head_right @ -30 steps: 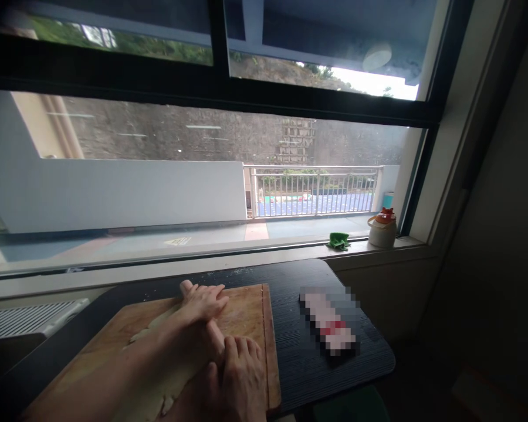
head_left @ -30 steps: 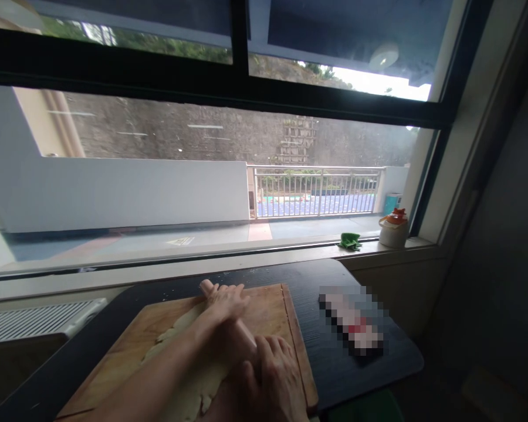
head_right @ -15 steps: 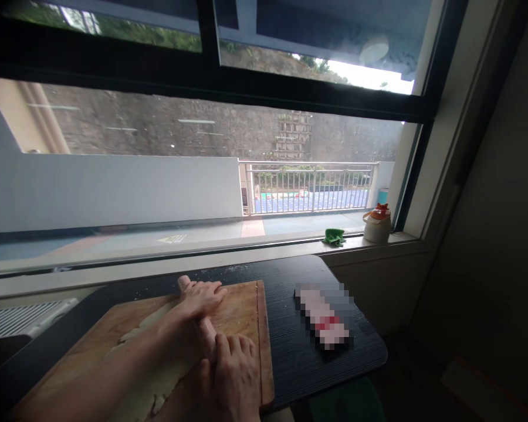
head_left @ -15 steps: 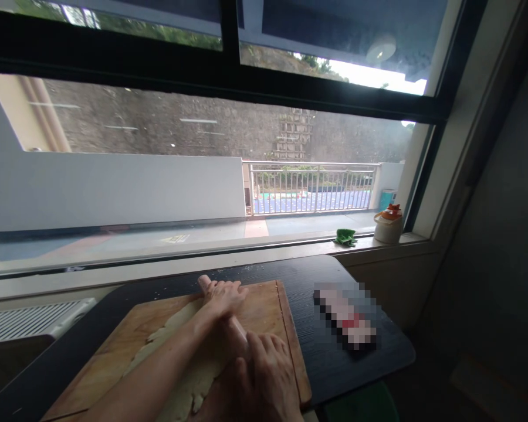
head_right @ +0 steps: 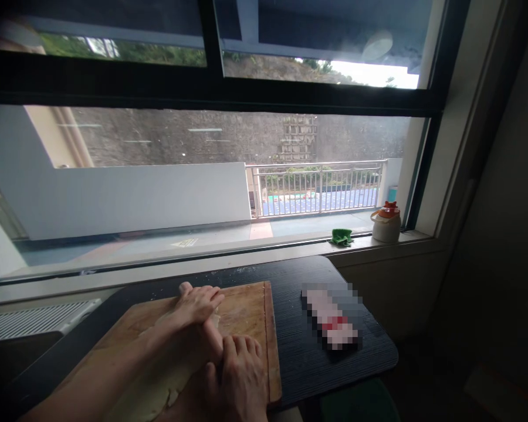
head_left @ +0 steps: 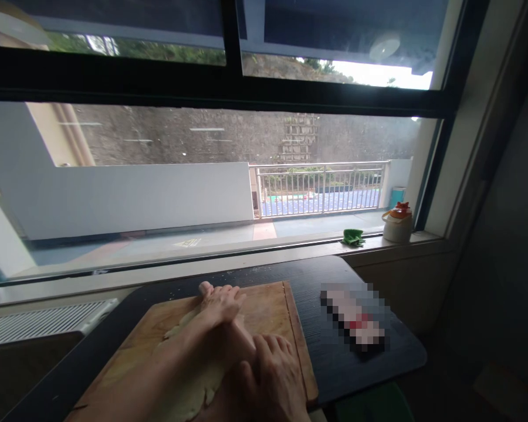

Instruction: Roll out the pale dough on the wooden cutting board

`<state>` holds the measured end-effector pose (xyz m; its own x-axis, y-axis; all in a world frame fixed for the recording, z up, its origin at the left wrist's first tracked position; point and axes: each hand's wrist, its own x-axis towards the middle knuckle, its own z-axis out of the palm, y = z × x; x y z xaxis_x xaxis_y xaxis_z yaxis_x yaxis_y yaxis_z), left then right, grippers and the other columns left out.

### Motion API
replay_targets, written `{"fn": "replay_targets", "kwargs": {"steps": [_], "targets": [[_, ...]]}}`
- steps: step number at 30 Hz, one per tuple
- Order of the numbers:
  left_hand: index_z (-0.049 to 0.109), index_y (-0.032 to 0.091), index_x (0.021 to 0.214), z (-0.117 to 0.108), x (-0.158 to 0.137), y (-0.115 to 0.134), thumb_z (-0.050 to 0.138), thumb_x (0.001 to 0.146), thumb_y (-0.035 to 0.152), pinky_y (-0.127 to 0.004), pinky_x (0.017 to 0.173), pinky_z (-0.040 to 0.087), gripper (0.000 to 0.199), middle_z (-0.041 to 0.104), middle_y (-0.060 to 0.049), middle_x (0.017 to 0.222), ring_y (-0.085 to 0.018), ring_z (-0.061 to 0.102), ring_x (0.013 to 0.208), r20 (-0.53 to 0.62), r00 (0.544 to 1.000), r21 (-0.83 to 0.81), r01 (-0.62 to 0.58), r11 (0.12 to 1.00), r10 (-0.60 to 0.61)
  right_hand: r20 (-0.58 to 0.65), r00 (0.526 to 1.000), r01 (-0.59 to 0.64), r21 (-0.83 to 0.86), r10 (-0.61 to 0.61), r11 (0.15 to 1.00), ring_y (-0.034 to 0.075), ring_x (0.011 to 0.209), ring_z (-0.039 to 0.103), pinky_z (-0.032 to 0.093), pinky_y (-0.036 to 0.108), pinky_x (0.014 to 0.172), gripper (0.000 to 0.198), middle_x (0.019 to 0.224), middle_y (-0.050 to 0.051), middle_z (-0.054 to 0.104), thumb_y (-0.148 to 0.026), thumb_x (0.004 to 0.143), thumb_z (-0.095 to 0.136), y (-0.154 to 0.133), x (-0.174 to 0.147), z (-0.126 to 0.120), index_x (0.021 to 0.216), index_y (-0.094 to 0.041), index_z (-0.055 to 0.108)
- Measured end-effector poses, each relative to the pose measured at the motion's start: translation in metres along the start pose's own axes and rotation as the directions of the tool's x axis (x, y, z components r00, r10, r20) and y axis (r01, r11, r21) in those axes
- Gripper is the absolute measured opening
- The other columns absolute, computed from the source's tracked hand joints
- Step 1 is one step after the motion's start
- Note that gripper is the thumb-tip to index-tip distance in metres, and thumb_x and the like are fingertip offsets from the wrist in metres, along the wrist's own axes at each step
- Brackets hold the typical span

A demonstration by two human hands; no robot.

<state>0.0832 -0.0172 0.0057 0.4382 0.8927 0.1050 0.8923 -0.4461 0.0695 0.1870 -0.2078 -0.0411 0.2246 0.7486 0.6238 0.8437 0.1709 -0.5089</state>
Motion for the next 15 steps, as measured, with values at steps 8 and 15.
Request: {"fn": "replay_targets", "kwargs": {"steps": [8, 15], "targets": [[0.062, 0.020, 0.098, 0.013, 0.042, 0.037, 0.037, 0.083, 0.051, -0.049, 0.095, 0.031, 0.043, 0.065, -0.012, 0.106, -0.031, 0.054, 0.104, 0.031, 0.999, 0.019, 0.031, 0.999, -0.031, -0.037, 0.999, 0.005, 0.066, -0.003, 0.998, 0.023, 0.090, 0.052, 0.040, 0.038, 0.082, 0.045, 0.099, 0.005, 0.059, -0.026, 0.076, 0.051, 0.011, 0.001, 0.009, 0.121, -0.023, 0.048], [0.060, 0.017, 0.098, 0.020, 0.056, 0.052, 0.034, 0.086, 0.051, -0.044, 0.093, 0.034, 0.046, 0.062, -0.015, 0.107, -0.030, 0.053, 0.104, 0.008, 1.000, -0.021, 0.000, 1.000, 0.000, -0.019, 1.000, 0.017, 0.032, -0.017, 0.999, 0.023, 0.087, 0.052, 0.040, 0.037, 0.079, 0.042, 0.095, 0.005, 0.059, -0.026, 0.075, 0.049, 0.014, 0.000, 0.014, 0.117, -0.023, 0.049]]}}
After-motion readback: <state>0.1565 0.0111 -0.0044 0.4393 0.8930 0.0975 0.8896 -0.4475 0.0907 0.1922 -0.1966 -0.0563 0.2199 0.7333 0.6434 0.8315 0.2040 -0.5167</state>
